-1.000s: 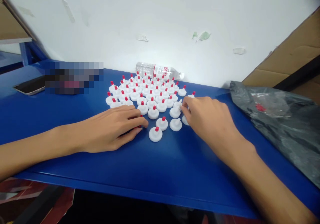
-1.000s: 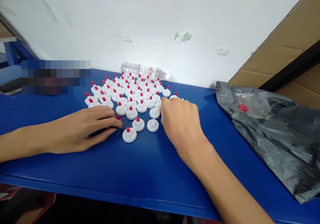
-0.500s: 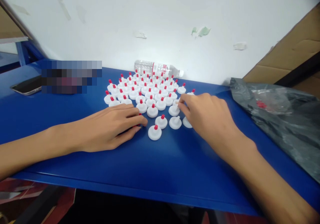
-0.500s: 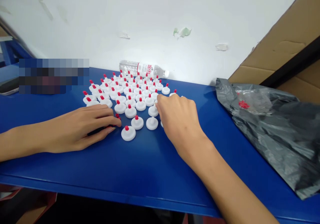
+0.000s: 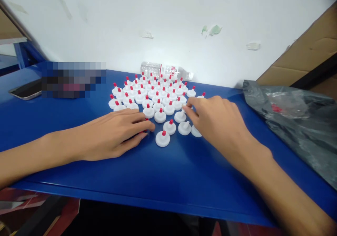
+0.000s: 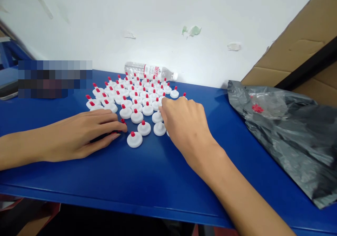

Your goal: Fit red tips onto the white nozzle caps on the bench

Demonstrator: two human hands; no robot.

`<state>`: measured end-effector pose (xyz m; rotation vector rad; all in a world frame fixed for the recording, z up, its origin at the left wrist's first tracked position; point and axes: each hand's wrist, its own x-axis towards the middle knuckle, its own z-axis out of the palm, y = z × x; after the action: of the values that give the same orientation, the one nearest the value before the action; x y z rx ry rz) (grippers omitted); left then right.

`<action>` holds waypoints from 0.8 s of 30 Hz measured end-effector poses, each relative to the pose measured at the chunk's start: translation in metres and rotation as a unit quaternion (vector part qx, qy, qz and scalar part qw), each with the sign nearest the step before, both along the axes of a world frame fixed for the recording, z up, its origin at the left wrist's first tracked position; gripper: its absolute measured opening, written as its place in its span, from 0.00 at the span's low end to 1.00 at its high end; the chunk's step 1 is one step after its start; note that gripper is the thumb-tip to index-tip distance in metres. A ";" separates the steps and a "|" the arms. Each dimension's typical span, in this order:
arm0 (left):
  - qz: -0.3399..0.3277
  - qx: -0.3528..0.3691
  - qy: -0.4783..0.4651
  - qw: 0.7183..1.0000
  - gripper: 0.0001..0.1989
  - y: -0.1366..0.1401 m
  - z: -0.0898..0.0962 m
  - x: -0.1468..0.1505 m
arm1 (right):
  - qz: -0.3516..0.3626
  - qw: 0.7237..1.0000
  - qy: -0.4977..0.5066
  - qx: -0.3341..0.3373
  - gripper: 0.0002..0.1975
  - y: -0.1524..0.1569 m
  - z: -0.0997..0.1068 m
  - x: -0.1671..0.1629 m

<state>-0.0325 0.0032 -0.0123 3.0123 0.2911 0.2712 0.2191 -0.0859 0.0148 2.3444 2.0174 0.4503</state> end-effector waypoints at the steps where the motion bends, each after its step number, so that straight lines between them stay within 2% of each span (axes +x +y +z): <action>1: 0.001 0.003 0.003 1.000 0.14 0.000 0.000 0.000 | 0.005 1.000 0.001 -0.001 0.13 0.000 -0.001 0.000; 7: 0.006 0.000 0.005 1.000 0.14 0.001 0.000 -0.001 | 0.055 0.998 0.004 -0.018 0.11 -0.001 -0.005 0.000; 18: -0.005 -0.004 -0.016 1.000 0.13 0.001 -0.001 0.003 | 0.041 0.999 0.011 -0.021 0.12 0.001 -0.005 0.002; 21: -0.001 0.000 -0.025 1.000 0.12 0.000 -0.002 0.003 | 0.023 1.000 0.009 0.013 0.14 0.001 -0.002 0.006; 24: -0.004 -0.011 -0.034 0.999 0.12 -0.002 0.000 0.003 | 0.010 0.996 -0.004 0.083 0.15 0.000 0.004 0.008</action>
<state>-0.0295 0.0015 -0.0125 2.9747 0.2734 0.3674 0.2274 -0.0863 0.0189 2.4101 2.0782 0.6520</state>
